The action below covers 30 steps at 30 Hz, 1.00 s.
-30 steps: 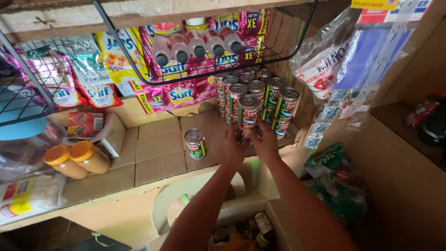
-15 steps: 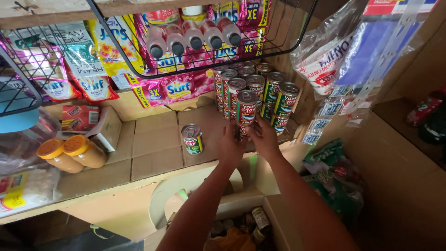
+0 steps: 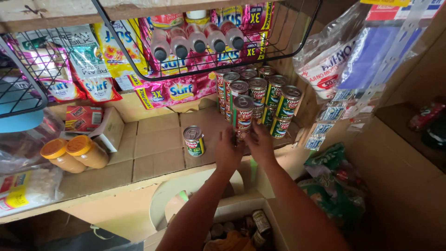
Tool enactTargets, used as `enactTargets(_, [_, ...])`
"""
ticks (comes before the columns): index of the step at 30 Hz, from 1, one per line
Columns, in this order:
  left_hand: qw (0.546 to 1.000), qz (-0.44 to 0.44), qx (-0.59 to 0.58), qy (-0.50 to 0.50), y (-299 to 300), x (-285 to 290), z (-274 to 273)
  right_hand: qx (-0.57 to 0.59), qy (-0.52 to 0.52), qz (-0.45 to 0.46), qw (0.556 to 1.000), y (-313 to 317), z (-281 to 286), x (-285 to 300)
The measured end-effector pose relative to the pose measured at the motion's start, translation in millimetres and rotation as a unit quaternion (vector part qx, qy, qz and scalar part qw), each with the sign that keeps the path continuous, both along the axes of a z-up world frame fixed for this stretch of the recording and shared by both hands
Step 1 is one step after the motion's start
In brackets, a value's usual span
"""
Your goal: Clean canned goods from a cardboard box using a cloth and organize them onto shelves.
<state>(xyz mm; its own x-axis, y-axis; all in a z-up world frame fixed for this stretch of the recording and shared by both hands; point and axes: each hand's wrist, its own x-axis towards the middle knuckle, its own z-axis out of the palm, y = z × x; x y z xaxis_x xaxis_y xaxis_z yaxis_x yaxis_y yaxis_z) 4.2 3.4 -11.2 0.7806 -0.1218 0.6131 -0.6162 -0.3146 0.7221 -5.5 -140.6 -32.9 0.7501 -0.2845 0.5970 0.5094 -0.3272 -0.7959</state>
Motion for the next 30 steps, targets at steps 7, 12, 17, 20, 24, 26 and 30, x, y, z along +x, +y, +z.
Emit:
enactTargets(7, [0.998,0.024,-0.039,0.033,12.9,11.4,-8.5,-0.009,0.014,0.007,1.0,43.0,20.6,-19.0])
enactTargets(12, [0.989,0.135,-0.027,0.047,12.4,35.8,-3.3,-0.093,0.013,-0.069,0.993,59.5,0.7,-1.7])
enactTargets(17, [0.983,0.167,-0.011,0.08,9.1,68.0,2.9,-0.152,0.019,-0.081,0.985,57.3,-11.0,37.2])
enactTargets(20, [0.976,0.173,0.0,0.13,7.2,88.4,1.1,-0.145,0.028,-0.042,0.988,57.0,-16.4,51.3])
enactTargets(24, [0.98,0.167,-0.011,0.107,1.6,137.0,-26.4,-0.114,0.048,-0.005,0.992,58.4,-21.5,65.8])
enactTargets(26, [0.982,0.167,-0.02,0.088,0.8,145.0,-24.3,-0.11,0.06,-0.006,0.992,60.0,-18.4,68.3])
enactTargets(30, [0.98,0.164,-0.03,0.107,1.9,135.3,7.1,-0.105,0.061,-0.011,0.993,57.7,-26.7,81.8])
